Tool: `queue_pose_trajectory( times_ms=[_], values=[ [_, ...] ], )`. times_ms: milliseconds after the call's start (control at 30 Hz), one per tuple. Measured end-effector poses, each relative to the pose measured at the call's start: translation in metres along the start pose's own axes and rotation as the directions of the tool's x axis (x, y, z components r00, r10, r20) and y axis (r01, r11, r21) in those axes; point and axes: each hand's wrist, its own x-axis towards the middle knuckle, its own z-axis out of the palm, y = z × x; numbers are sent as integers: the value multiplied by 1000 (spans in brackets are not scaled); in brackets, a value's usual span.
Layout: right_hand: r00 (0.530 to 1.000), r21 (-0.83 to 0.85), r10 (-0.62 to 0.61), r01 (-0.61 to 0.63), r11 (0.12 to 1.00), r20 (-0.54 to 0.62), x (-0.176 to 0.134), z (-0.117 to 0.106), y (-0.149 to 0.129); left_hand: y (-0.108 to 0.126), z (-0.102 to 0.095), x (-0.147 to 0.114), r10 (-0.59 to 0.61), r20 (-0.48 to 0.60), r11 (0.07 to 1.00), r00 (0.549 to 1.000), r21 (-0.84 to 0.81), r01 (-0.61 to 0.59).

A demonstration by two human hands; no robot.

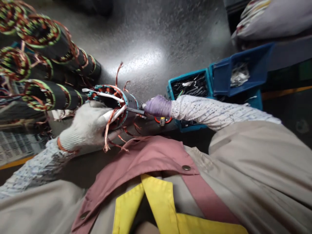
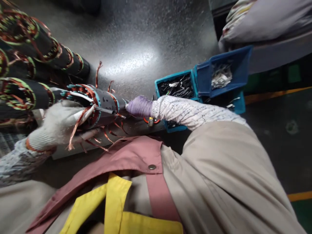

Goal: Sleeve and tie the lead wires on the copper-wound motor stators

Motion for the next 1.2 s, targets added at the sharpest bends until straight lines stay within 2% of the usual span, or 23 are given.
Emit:
queue_pose_trajectory(
  times_ms=[67,100,167,200,233,267,300,367,433,500,567,633,667,733,800,867,933,967,1000,1033,1067,1133,1200],
  values=[
    [995,318,103,-94,943,-11,-11,1,8,-2,0,-1,-3,20,1000,1000,7,3],
    [986,510,166,-157,846,28,-16,2,12,-2,0,-1,-15,32,1000,999,12,15],
    [956,789,246,-274,550,160,-24,3,15,-3,1,-1,-42,54,999,998,15,41],
    [938,847,265,-321,423,223,-25,3,14,-2,1,-2,-51,57,999,997,12,50],
    [924,868,282,-349,352,257,-24,4,11,-2,1,-2,-51,54,999,997,7,51],
    [915,864,307,-364,349,261,-23,4,7,-1,1,-2,-51,47,999,998,3,51],
    [916,827,330,-362,431,229,-21,4,1,-1,1,-2,-52,43,999,998,-1,52],
    [934,637,342,-326,699,104,-15,3,-8,0,2,-2,-71,55,997,996,-4,72],
    [962,370,274,-250,895,-13,-10,1,-14,1,2,-2,-96,76,995,993,3,96],
    [980,180,189,-175,968,-61,-6,-1,-16,2,1,-1,-93,72,996,993,15,92],
    [989,102,123,-114,988,-81,-5,0,-13,3,1,-1,-76,34,997,997,15,76],
    [981,144,133,-113,983,-141,-9,5,-6,3,0,-2,-59,-12,998,998,14,59],
    [965,207,183,-144,968,-187,-15,10,-1,2,-1,-2,-50,-30,998,998,22,50],
    [899,359,353,-249,899,-258,-38,24,12,1,0,-3,-26,-53,998,998,56,29],
    [830,443,503,-366,819,-243,-72,40,26,2,1,-3,-10,-78,996,997,84,17],
    [798,355,585,-510,783,-145,-111,52,38,6,3,-2,-44,-109,995,993,85,53],
    [760,128,650,-644,754,-6,-143,55,48,14,4,1,-108,-140,990,984,77,120],
    [721,19,692,-693,721,38,-153,53,53,18,4,3,-134,-152,986,979,76,146],
    [687,-62,726,-723,688,42,-159,48,58,22,4,4,-155,-162,982,975,83,170],
    [676,-112,737,-731,673,14,-159,42,63,26,3,6,-169,-172,978,971,94,187],
    [689,-141,724,-721,679,-36,-154,35,70,28,3,7,-181,-180,974,967,107,202],
    [753,-186,650,-656,732,-101,-134,21,86,32,3,9,-206,-180,963,962,137,232],
    [819,-224,573,-565,794,-34,-106,12,104,32,4,8,-226,-175,956,958,150,253]
  ],
)
